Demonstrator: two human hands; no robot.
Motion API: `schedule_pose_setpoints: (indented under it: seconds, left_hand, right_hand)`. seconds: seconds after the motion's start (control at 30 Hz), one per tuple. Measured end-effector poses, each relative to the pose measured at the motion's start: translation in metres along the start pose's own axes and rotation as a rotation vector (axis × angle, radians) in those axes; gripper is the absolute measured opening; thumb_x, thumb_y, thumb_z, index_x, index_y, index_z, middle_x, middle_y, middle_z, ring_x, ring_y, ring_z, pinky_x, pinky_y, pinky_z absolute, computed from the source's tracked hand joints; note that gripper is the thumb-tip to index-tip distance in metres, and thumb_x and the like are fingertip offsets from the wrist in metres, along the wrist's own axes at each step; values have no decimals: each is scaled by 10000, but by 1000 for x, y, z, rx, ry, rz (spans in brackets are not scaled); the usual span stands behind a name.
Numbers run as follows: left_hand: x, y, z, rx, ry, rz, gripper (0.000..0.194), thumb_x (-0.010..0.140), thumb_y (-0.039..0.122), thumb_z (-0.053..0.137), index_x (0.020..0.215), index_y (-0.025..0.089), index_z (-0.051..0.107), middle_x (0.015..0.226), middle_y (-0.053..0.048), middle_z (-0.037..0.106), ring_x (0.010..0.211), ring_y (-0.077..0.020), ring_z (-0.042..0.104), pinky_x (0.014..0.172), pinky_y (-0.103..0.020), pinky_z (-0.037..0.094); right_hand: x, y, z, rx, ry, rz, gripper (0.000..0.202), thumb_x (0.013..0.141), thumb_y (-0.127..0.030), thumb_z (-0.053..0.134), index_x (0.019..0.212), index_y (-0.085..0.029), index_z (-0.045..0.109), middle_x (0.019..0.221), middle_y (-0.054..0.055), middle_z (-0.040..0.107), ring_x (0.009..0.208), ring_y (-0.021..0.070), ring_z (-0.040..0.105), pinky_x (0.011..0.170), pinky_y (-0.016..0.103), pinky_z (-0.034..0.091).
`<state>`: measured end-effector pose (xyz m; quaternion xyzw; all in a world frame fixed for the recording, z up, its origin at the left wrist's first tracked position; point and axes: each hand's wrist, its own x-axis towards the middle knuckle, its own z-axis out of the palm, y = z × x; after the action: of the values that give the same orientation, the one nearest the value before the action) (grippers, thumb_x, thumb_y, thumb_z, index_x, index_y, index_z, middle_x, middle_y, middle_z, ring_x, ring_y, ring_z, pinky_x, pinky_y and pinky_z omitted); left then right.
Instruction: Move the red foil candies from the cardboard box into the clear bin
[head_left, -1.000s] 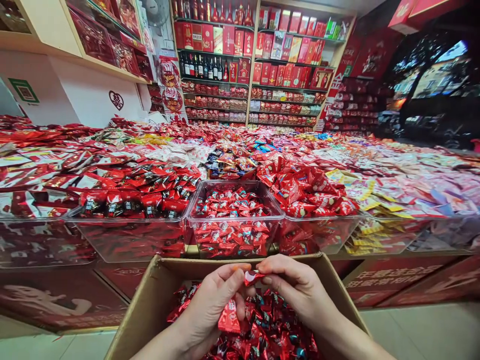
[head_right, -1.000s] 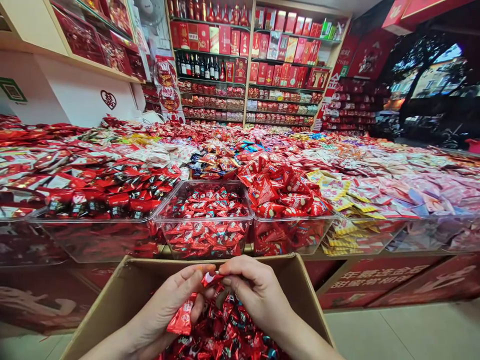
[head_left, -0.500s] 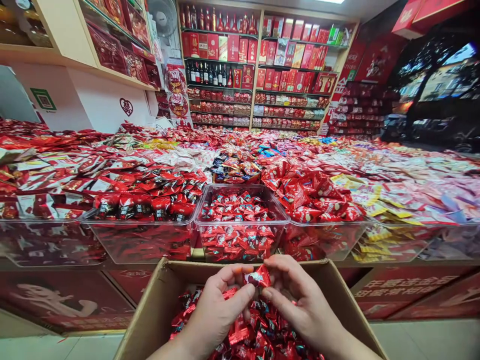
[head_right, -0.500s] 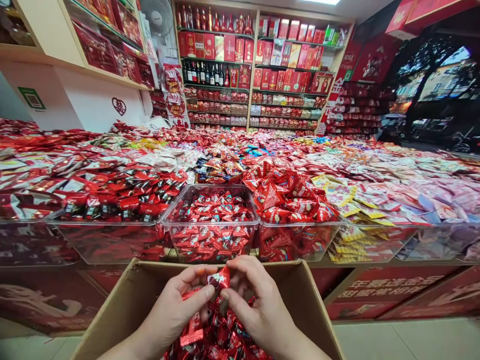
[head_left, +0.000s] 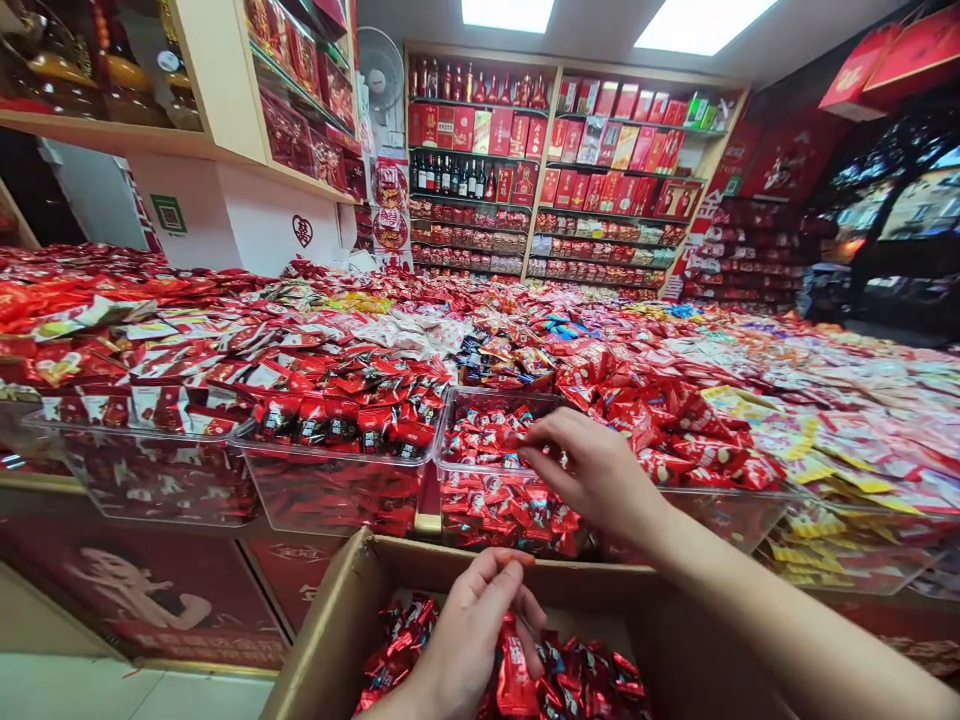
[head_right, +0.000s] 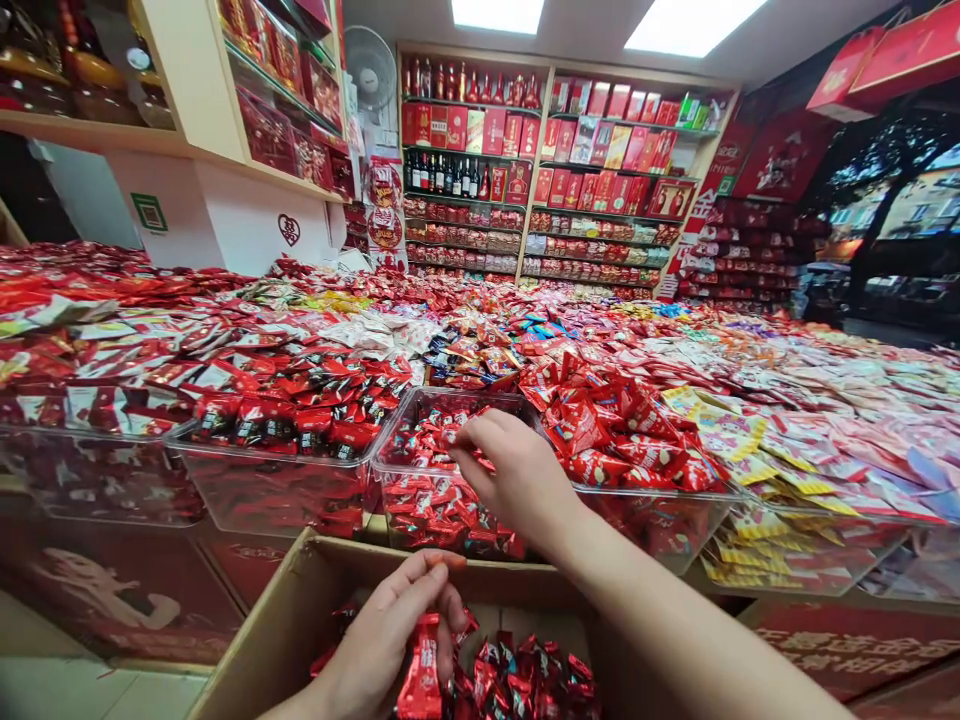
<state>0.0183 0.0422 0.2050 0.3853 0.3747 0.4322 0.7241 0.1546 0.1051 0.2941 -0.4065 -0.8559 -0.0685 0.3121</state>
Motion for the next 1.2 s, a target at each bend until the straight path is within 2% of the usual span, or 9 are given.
schedule_pose_setpoints:
  seconds: [0.1, 0.2, 0.33, 0.5, 0.8, 0.97, 1.03, 1.13, 1.2]
  left_hand:
    - [3, -6, -4, -13, -29, -11, 199, 766, 339, 439, 825, 153, 476, 547, 31, 563, 346, -60, 495, 391, -172, 302]
    - [5, -9, -6, -2, -47, -8, 178, 732, 312, 479, 791, 144, 479, 538, 31, 557, 360, -71, 508, 410, -186, 320]
    - [4, -4, -5, 46, -54, -21, 136, 687, 269, 511, 737, 149, 470, 520, 37, 543, 372, -79, 509, 431, -203, 337]
    - [1, 4, 0, 66, -53, -94, 95, 665, 230, 506, 714, 152, 484, 516, 46, 529, 375, -67, 490, 426, -195, 329]
    - [6, -4, -5, 91, 11, -12, 106, 670, 243, 532, 715, 150, 515, 524, 37, 547, 408, -80, 502, 476, -213, 337]
    - [2, 2, -8, -136, -29, -37, 139, 611, 91, 493, 730, 145, 540, 614, -1, 589, 541, -108, 549, 566, -240, 386]
    - [0, 5, -10, -221, -59, -30, 257, 569, 13, 441, 763, 141, 553, 701, -27, 607, 643, -124, 565, 623, -256, 406]
    - [-3, 10, -9, -242, -68, -7, 344, 569, -46, 438, 823, 158, 549, 816, -31, 606, 723, -116, 558, 660, -256, 420]
    - [-4, 12, -7, -252, -89, 3, 319, 612, -39, 486, 842, 174, 542, 839, -15, 597, 735, -106, 559, 690, -254, 423]
  right_hand:
    - [59, 16, 30, -187, -149, -14, 102, 802, -219, 448, 801, -157, 530, 802, 64, 577, 750, 164, 533, 656, 272, 426]
    - [97, 31, 63, -229, -232, -50, 113, 797, -210, 469, 807, -132, 550, 791, 78, 587, 756, 178, 547, 657, 297, 430]
    - [109, 42, 95, -240, -359, -123, 171, 826, -250, 454, 889, -119, 544, 863, 42, 575, 784, 149, 551, 697, 336, 446]
    - [102, 50, 107, -195, -455, -168, 179, 828, -252, 455, 926, -131, 544, 957, 51, 559, 837, 151, 542, 736, 348, 445]
    - [101, 55, 97, -59, -434, -141, 168, 815, -224, 478, 942, -138, 543, 990, 49, 554, 856, 155, 540, 732, 349, 450]
    - [102, 35, 57, -3, -229, -64, 183, 780, -77, 439, 902, -103, 572, 970, 101, 555, 912, 164, 508, 808, 307, 398]
    - [81, 17, 32, 30, -147, -59, 225, 787, -72, 397, 943, -115, 554, 996, 94, 544, 941, 151, 486, 838, 279, 374]
    - [19, -16, 4, 215, -72, -83, 220, 802, -133, 403, 984, -170, 521, 936, 49, 562, 868, 131, 504, 780, 256, 409]
    - [-32, -31, -1, 360, -144, -50, 190, 787, -173, 455, 951, -212, 543, 844, 37, 577, 789, 146, 517, 700, 264, 440]
